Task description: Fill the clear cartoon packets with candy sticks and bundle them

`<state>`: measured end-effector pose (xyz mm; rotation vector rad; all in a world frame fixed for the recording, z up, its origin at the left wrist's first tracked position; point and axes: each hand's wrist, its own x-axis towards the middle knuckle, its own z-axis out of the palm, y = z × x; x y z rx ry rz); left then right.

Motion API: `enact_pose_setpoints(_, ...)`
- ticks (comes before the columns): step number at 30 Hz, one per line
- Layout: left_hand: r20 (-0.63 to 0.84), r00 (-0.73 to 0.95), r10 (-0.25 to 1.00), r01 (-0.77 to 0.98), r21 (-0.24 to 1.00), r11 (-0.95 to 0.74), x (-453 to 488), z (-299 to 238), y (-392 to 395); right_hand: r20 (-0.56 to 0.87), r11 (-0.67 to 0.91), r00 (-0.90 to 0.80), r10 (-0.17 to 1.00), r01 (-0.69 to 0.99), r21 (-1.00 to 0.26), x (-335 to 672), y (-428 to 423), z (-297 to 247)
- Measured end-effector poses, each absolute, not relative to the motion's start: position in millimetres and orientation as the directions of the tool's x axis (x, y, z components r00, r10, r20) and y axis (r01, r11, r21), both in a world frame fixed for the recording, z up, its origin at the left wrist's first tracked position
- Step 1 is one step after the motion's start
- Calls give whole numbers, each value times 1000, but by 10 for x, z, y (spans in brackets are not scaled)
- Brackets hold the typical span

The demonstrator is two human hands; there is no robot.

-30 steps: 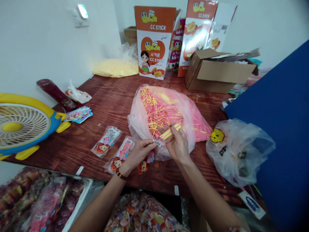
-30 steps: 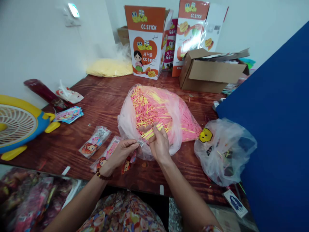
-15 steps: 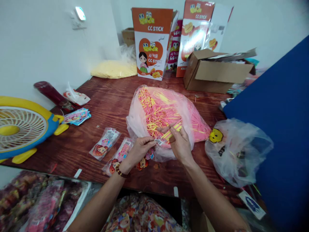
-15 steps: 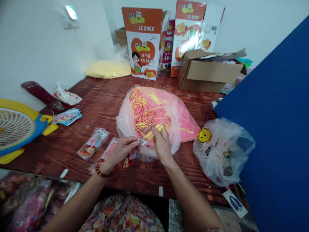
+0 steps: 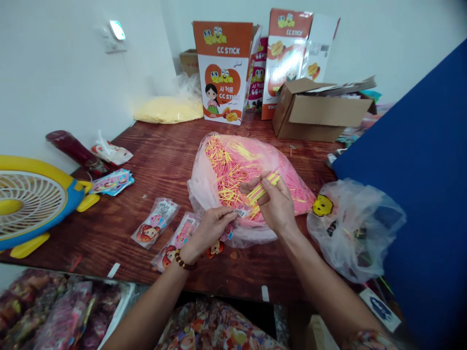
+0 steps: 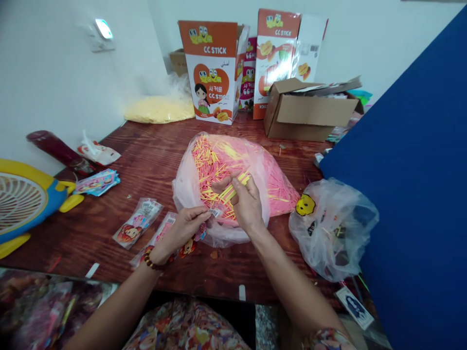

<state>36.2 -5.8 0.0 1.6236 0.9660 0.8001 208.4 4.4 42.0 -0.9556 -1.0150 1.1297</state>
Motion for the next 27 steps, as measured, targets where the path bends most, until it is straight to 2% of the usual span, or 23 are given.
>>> enact_pose_setpoints(4, -5, 451, 893, 153, 986, -71, 375, -6, -84, 90, 181, 194, 977, -525, -832, 2005, -11, 460)
enact_pose_setpoints(8, -7, 438, 899, 140, 988, -61, 402, 5, -79, 66, 171, 199, 978, -575, -800, 1951, -23, 445)
enact_pose_setpoints(16, -33, 399, 916, 97, 995, -7, 421, 53, -77, 57, 174, 246, 968, -484, -858, 1954, -64, 266)
enact_pose_setpoints(20, -22, 398, 917, 81, 997, -11, 440, 35, -72, 66, 148, 240, 969, -346, -927, 1957, -120, 183)
enact_pose_setpoints(22, -21, 392, 920, 75, 997, -9, 449, 18, -52, 96, 151, 202, 975, -277, -949, 1971, -145, 180)
enact_pose_setpoints(27, 31, 378, 925, -2, 999, -33, 476, -4, 46, 154, 148, -30, 988, -148, -978, 2054, -131, 286)
